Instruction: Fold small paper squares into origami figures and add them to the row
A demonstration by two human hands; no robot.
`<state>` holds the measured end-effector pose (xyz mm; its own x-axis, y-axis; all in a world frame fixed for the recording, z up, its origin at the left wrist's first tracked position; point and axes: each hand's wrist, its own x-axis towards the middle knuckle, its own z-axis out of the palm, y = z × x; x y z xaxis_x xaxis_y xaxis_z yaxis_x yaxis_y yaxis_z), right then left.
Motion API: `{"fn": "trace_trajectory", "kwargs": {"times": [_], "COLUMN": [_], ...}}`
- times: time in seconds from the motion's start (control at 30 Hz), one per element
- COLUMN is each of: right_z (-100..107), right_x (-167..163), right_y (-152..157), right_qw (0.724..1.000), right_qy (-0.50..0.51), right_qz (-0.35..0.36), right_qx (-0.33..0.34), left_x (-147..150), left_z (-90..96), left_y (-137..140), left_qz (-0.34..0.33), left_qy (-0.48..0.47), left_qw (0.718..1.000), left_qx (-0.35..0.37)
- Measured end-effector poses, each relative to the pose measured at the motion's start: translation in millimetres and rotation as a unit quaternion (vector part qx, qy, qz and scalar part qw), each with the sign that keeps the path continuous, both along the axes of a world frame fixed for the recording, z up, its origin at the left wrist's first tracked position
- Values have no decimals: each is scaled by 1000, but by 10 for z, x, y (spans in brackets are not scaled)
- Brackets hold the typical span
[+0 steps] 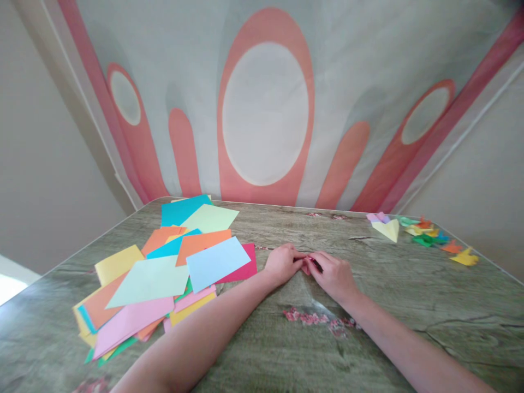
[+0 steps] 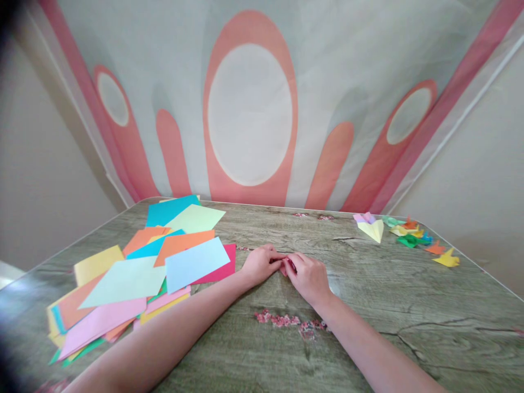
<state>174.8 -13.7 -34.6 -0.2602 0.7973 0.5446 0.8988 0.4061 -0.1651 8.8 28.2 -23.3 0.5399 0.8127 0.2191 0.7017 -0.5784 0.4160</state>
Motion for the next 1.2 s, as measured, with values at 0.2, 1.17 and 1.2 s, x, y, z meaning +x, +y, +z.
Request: {"fn": "trace_trajectory", "kwargs": {"times": [0.2, 1.17, 1.2], "right_z": [15, -87, -99], "right_x": [-1, 221, 223], "right_y": [-15, 74, 87], "right_qw": [1000, 994, 994], "right_qy": [-7, 5, 3], "right_qz": [-2, 104, 106], "right_qx": [-5, -17, -15], "left_x": [-3, -6, -5], "left_z": [4, 46, 46], "left_y": [-1, -64, -67], "left_qz": [-1, 16, 16], "left_qy": [-7, 27, 28], "left_qw": [1000, 998, 998], "left_qx": [6, 54, 57]}}
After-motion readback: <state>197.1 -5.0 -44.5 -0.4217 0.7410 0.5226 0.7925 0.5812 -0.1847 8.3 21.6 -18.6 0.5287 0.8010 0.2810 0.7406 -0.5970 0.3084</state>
